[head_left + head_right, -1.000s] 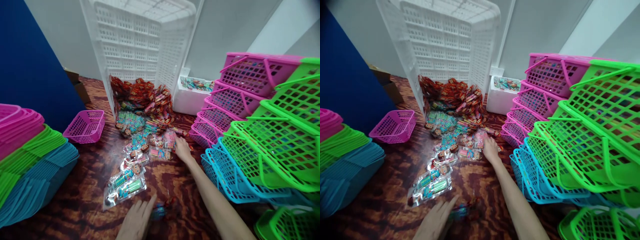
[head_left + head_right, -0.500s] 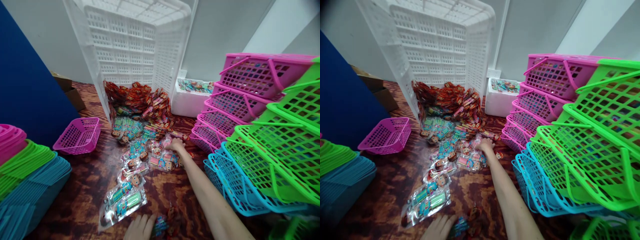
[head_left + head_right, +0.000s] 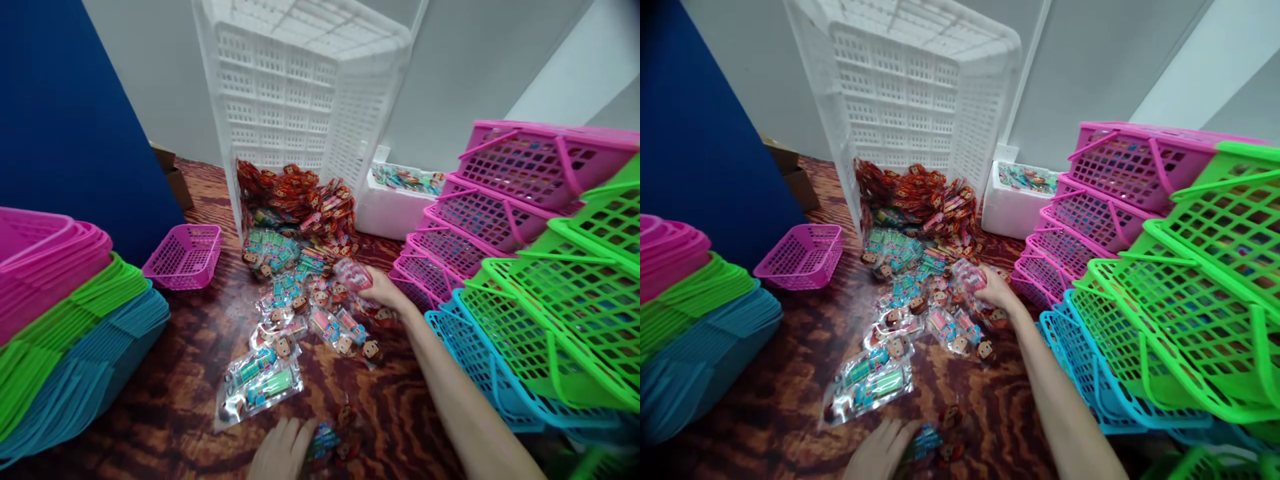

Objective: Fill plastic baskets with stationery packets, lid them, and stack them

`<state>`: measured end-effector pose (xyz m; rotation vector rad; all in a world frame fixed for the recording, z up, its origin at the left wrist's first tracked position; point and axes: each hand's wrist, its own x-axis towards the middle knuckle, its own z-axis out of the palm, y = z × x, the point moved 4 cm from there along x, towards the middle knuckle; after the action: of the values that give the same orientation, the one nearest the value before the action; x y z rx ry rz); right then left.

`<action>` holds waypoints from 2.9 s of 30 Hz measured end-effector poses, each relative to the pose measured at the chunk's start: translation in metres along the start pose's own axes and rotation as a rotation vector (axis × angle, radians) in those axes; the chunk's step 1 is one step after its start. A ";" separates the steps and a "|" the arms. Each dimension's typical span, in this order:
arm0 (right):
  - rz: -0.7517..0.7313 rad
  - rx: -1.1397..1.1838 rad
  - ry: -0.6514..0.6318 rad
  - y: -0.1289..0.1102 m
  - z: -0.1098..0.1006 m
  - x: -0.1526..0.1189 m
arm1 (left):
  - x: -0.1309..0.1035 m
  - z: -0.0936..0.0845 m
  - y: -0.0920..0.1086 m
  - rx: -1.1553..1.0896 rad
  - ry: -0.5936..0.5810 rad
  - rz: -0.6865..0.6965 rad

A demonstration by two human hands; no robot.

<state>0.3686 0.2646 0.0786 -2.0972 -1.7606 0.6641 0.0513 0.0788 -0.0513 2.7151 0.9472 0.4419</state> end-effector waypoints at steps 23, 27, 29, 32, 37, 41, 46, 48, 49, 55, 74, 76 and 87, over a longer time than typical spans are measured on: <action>-0.232 -0.271 0.262 -0.028 0.095 -0.157 | 0.026 -0.042 0.033 0.010 -0.336 0.027; -0.351 -0.184 0.246 -0.042 0.109 -0.192 | 0.013 -0.040 0.033 -0.010 -0.230 0.042; -0.331 -0.137 0.245 -0.042 0.113 -0.199 | 0.009 -0.040 0.034 -0.016 -0.221 0.039; -0.291 -0.197 0.312 -0.038 0.112 -0.192 | 0.009 -0.041 0.034 -0.007 -0.215 0.030; -0.376 -0.317 0.306 -0.039 0.114 -0.182 | 0.011 -0.040 0.034 0.011 -0.215 0.029; -0.444 -0.361 0.251 -0.044 0.122 -0.202 | 0.007 -0.046 0.037 0.012 -0.203 0.055; -0.533 -0.412 0.098 -0.051 0.130 -0.225 | -0.003 -0.057 0.040 -0.040 -0.181 0.062; -0.530 -0.431 0.076 -0.051 0.130 -0.227 | -0.006 -0.057 0.041 -0.046 -0.182 0.061; -0.525 -0.428 0.072 -0.050 0.130 -0.227 | -0.007 -0.057 0.041 -0.042 -0.177 0.062; -0.533 -0.321 0.028 -0.047 0.130 -0.229 | -0.007 -0.058 0.040 -0.069 -0.158 0.049; -0.421 -0.062 -0.078 -0.052 0.132 -0.244 | -0.014 -0.067 0.042 -0.071 0.024 0.042; -0.408 -0.010 -0.098 -0.053 0.131 -0.245 | -0.014 -0.066 0.043 -0.052 0.090 0.042; -0.318 0.228 -0.291 -0.048 0.118 -0.228 | 0.004 -0.066 0.046 -0.044 -0.120 0.172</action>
<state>0.2346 0.0443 0.0371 -1.5883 -2.0015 1.0578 0.0570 0.0536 0.0256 2.7589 0.6682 0.3213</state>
